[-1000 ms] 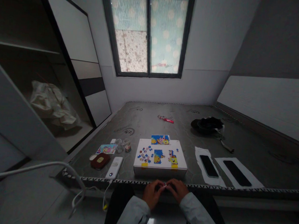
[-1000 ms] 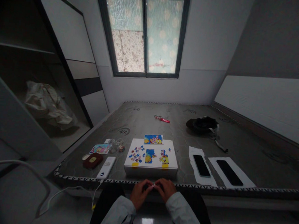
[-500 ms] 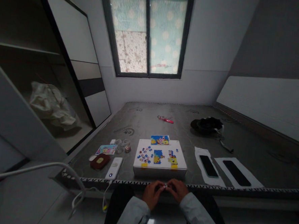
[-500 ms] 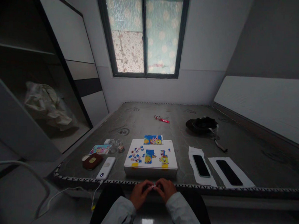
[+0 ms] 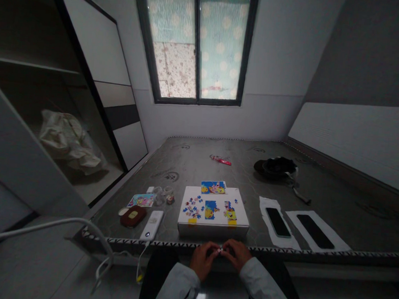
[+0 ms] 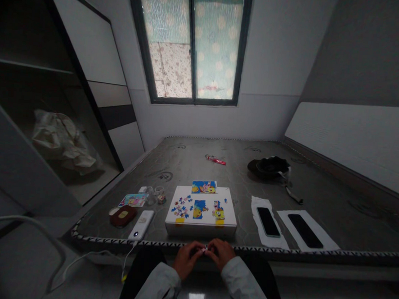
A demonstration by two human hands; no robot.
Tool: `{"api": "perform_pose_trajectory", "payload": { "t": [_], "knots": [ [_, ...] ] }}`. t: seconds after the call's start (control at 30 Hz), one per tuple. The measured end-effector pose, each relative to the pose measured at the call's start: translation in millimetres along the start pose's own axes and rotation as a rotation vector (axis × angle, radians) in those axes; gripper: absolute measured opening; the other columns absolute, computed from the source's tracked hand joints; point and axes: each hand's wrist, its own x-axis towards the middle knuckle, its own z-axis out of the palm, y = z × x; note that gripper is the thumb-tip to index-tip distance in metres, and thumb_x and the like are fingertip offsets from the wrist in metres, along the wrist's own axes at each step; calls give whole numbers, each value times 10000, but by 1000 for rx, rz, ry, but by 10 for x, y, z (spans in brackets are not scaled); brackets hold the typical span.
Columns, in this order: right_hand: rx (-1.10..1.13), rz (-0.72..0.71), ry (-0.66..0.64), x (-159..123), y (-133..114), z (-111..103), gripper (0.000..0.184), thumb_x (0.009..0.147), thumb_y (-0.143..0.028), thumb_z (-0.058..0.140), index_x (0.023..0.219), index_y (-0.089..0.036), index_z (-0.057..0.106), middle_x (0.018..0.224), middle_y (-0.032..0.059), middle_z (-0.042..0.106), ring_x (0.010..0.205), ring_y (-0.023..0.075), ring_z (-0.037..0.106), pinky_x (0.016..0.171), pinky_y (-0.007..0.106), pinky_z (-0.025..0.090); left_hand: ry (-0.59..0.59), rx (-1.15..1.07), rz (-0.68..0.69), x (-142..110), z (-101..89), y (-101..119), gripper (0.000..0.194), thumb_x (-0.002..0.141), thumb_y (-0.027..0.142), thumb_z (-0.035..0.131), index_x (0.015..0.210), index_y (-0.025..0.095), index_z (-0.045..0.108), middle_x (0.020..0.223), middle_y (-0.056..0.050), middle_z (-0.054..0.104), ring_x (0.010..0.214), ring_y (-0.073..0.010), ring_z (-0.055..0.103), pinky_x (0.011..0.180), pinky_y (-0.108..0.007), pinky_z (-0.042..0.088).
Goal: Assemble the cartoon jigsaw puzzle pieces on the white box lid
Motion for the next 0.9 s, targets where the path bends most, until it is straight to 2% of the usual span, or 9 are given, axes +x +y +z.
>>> {"api": "perform_pose_trajectory", "payload": {
  "t": [0.3, 0.5, 0.9],
  "knots": [
    [10, -11, 7, -2, 27, 9, 272, 901, -454, 549, 971, -216, 661, 914, 29, 683, 859, 175, 631, 785, 312, 442, -15, -24, -11, -5, -18, 45, 234, 890, 376, 555, 966, 218, 709, 908, -39, 735, 870, -189, 668, 800, -276, 493],
    [24, -25, -10, 2, 52, 38, 238, 904, -392, 553, 1017, -213, 662, 998, 51, 692, 917, 190, 635, 829, 331, 448, -31, -19, -1, 0, -17, 37, 219, 878, 378, 569, 951, 206, 683, 879, -36, 727, 816, -177, 662, 774, -270, 488],
    [34, -32, -32, 9, 34, 23, 222, 917, -359, 532, 1051, -245, 669, 1001, 43, 675, 950, 191, 629, 849, 323, 453, -41, -27, 0, -15, -5, 53, 181, 865, 370, 597, 925, 212, 662, 897, -18, 730, 778, -155, 653, 797, -270, 483]
  ]
}}
